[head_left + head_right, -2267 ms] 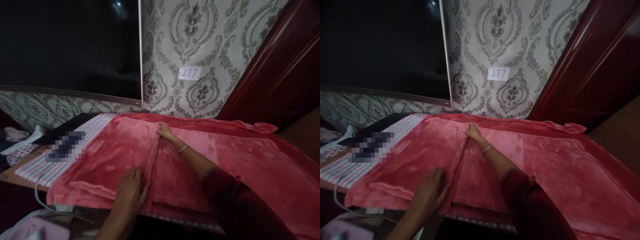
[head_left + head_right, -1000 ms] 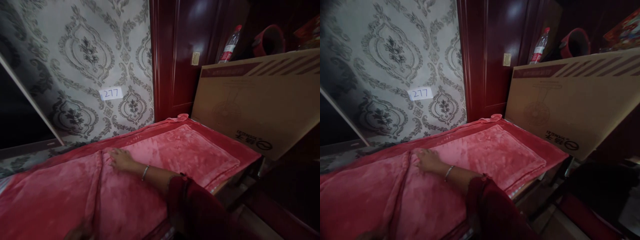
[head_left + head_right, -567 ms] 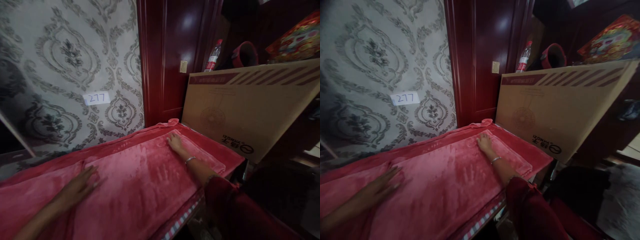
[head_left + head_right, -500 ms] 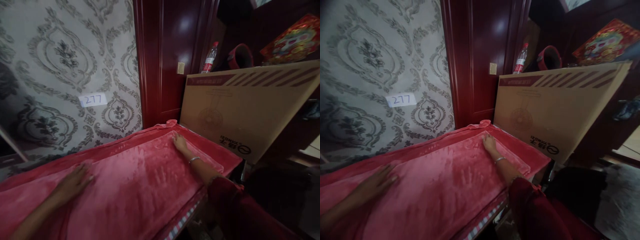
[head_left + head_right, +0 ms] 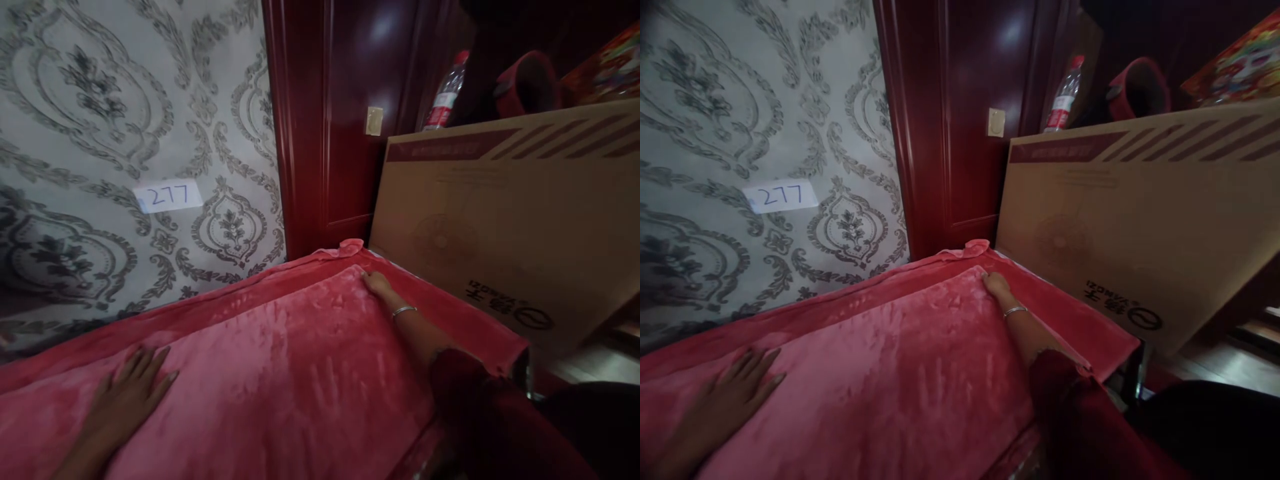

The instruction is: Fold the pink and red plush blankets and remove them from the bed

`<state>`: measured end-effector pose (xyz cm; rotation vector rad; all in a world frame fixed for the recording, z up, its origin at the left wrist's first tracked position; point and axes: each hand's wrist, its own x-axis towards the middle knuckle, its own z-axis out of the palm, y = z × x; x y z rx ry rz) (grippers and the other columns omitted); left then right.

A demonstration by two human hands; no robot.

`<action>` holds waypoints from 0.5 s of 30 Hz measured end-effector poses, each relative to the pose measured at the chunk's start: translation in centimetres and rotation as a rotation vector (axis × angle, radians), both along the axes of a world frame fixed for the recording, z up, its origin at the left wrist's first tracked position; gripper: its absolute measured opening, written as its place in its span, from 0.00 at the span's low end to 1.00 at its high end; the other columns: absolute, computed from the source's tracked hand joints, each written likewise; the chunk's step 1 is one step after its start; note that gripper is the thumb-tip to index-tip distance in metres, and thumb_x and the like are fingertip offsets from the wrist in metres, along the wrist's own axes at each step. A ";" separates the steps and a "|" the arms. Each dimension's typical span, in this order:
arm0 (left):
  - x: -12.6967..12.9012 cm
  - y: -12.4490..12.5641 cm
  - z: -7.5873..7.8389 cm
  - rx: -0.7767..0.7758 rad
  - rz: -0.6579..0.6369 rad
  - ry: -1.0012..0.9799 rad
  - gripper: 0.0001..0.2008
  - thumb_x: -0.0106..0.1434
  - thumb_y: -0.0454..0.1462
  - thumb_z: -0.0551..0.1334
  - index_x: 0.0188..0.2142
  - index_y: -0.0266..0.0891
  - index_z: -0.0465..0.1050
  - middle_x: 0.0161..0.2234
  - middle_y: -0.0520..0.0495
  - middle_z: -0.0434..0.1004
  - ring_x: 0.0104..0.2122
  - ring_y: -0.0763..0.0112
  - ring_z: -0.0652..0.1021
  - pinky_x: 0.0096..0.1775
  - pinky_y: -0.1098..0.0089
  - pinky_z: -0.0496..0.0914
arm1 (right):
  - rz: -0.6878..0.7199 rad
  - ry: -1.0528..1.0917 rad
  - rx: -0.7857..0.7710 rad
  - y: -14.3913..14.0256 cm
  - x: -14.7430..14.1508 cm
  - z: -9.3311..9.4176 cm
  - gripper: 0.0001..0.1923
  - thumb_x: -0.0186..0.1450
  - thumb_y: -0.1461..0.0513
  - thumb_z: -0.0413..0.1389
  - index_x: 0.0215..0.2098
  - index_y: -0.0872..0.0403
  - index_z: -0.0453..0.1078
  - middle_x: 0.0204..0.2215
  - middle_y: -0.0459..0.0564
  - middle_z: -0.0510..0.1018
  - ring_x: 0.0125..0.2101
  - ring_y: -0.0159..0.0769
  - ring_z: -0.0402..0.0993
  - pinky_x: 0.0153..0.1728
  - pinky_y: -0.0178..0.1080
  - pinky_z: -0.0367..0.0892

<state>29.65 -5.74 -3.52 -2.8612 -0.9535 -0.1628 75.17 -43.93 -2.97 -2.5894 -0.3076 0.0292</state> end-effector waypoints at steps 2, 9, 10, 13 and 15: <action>0.1 -0.5 0.3 -0.012 -0.011 -0.013 0.35 0.69 0.47 0.41 0.67 0.27 0.60 0.69 0.31 0.59 0.71 0.44 0.52 0.64 0.39 0.51 | 0.022 0.007 0.001 0.6 1.0 -0.1 0.24 0.74 0.52 0.46 0.50 0.58 0.77 0.49 0.63 0.81 0.48 0.47 0.79 0.46 0.42 0.71; 0.2 -0.2 -0.3 0.004 0.041 0.047 0.36 0.68 0.47 0.42 0.69 0.27 0.57 0.70 0.34 0.57 0.71 0.46 0.52 0.66 0.41 0.50 | -0.026 -0.063 -0.014 1.9 1.8 -1.7 0.22 0.73 0.53 0.50 0.53 0.59 0.75 0.50 0.67 0.80 0.52 0.51 0.77 0.48 0.43 0.69; 0.2 -0.1 -0.4 0.006 0.049 0.071 0.37 0.68 0.48 0.42 0.69 0.27 0.56 0.70 0.34 0.56 0.71 0.46 0.51 0.65 0.42 0.50 | -0.045 -0.076 -0.013 1.9 1.6 -2.0 0.22 0.73 0.54 0.50 0.55 0.58 0.74 0.51 0.68 0.79 0.53 0.51 0.76 0.48 0.43 0.68; 0.2 -0.2 -0.3 0.013 0.063 0.102 0.36 0.70 0.47 0.40 0.70 0.27 0.54 0.71 0.36 0.54 0.71 0.48 0.50 0.66 0.43 0.49 | -0.079 -0.090 -0.005 2.1 1.1 -2.6 0.22 0.73 0.54 0.49 0.56 0.58 0.73 0.52 0.69 0.78 0.54 0.52 0.75 0.50 0.44 0.67; 0.3 -0.7 0.0 0.005 0.069 0.103 0.36 0.71 0.47 0.38 0.70 0.27 0.54 0.71 0.36 0.54 0.72 0.48 0.49 0.65 0.42 0.49 | -0.074 -0.077 0.002 2.2 1.0 -2.4 0.21 0.73 0.54 0.50 0.56 0.59 0.74 0.52 0.69 0.78 0.55 0.52 0.75 0.52 0.45 0.67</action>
